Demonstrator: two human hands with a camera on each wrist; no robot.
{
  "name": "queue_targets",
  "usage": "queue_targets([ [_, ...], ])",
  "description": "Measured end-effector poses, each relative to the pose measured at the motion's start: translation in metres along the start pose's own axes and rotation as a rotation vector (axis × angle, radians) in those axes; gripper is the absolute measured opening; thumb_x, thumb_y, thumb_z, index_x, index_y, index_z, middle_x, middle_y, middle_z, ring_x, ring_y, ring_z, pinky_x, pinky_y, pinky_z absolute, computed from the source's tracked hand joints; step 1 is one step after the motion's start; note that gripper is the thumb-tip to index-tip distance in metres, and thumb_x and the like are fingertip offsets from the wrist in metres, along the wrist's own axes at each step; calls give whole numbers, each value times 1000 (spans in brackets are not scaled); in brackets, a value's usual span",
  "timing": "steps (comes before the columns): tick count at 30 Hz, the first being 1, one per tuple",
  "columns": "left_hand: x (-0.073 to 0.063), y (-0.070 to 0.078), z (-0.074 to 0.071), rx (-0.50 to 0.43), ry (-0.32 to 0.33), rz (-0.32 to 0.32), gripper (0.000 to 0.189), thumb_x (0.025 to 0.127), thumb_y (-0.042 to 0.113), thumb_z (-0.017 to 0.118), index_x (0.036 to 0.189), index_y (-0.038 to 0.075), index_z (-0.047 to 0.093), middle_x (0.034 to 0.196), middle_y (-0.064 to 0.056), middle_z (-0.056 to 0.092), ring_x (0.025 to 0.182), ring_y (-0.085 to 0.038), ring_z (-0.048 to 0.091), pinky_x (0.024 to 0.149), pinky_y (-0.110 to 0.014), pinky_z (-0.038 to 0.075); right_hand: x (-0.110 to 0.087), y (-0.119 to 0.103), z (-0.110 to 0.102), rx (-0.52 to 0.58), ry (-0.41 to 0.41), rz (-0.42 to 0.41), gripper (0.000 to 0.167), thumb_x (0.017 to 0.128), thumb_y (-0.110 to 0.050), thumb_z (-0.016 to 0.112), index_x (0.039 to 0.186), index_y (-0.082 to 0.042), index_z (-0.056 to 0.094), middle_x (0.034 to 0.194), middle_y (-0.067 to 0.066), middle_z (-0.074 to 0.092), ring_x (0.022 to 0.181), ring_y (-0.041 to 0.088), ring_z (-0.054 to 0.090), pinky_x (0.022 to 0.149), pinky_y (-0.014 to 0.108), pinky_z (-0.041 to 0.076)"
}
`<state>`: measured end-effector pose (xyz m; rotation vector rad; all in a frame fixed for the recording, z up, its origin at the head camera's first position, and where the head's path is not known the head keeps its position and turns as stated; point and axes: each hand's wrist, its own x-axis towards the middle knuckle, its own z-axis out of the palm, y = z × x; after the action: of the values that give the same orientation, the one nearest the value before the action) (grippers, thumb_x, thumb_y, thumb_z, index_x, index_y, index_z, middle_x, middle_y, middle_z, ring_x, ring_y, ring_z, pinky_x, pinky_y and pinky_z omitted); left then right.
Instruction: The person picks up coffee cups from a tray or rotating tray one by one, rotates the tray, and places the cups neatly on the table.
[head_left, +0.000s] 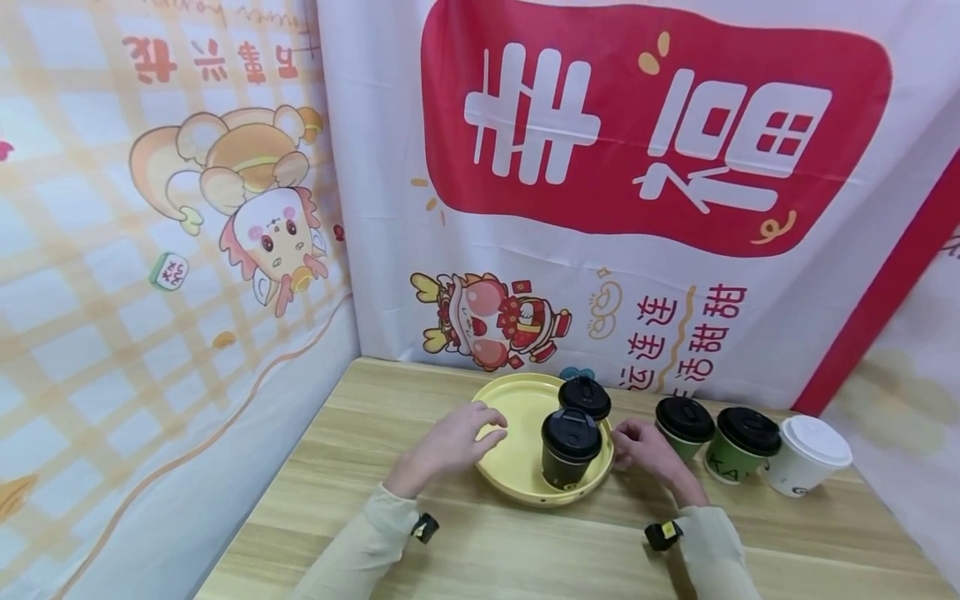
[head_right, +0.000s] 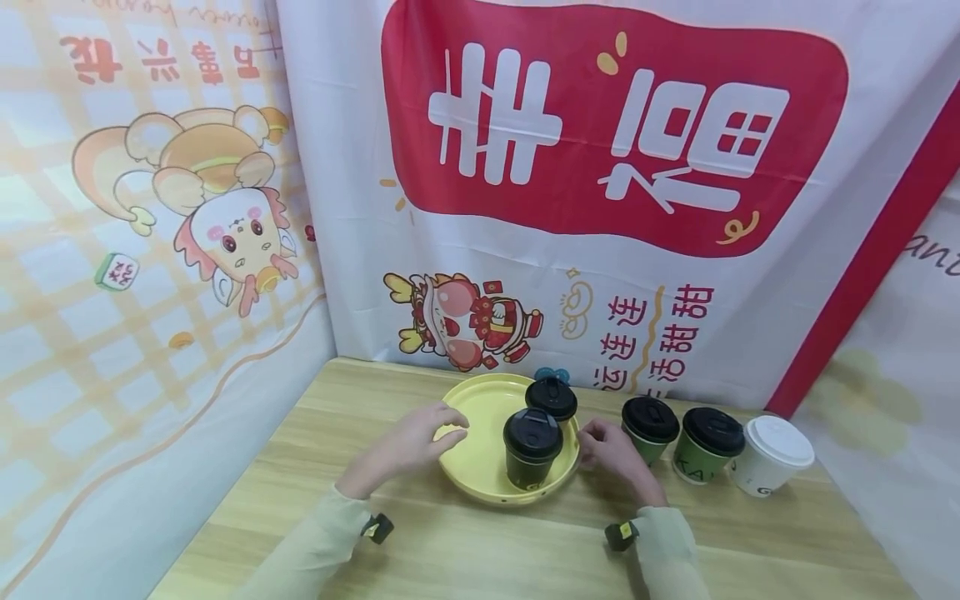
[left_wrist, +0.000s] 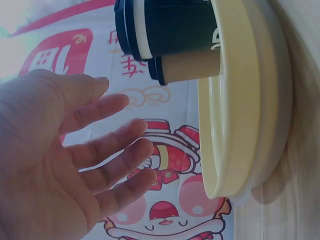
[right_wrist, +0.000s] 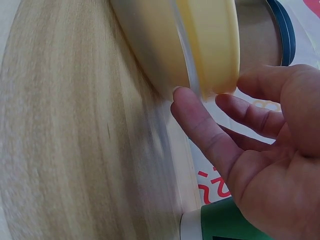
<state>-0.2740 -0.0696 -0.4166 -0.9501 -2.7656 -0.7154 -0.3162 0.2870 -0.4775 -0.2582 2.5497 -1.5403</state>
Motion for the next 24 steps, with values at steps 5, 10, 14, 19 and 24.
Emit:
queue_targets([
  [5,4,-13,-4,-68,54,-94,31,99,30,56,122,9,64,121,-10,65,113,-30,62,97,-44,51,2,2,2,-6,11,8,23,100,-10,50,104,11,60,89,17,67,82,38,68,73,47,59],
  [10,9,-27,-11,-105,77,-196,40,99,32,57,129,5,60,130,-13,62,119,-31,59,102,-47,48,6,10,1,-29,25,12,24,100,-14,52,104,7,61,89,14,67,79,29,69,70,40,60],
  [14,13,-37,-16,-129,75,-268,47,99,38,55,134,6,56,135,-13,59,125,-31,55,106,-49,46,8,12,-1,-18,28,13,24,100,-15,53,104,7,61,88,14,67,77,28,69,69,39,60],
  [19,15,-52,-15,-168,41,-355,53,99,45,52,139,10,52,141,-13,55,128,-31,54,106,-51,45,9,13,-1,-15,19,11,23,100,-14,52,104,7,60,89,13,66,79,28,69,70,40,60],
  [24,15,-62,-10,-234,34,-406,54,98,45,54,141,12,50,142,-16,53,129,-34,53,104,-54,45,7,13,1,-15,22,14,24,100,-15,53,104,7,60,89,13,66,80,29,69,70,40,60],
])
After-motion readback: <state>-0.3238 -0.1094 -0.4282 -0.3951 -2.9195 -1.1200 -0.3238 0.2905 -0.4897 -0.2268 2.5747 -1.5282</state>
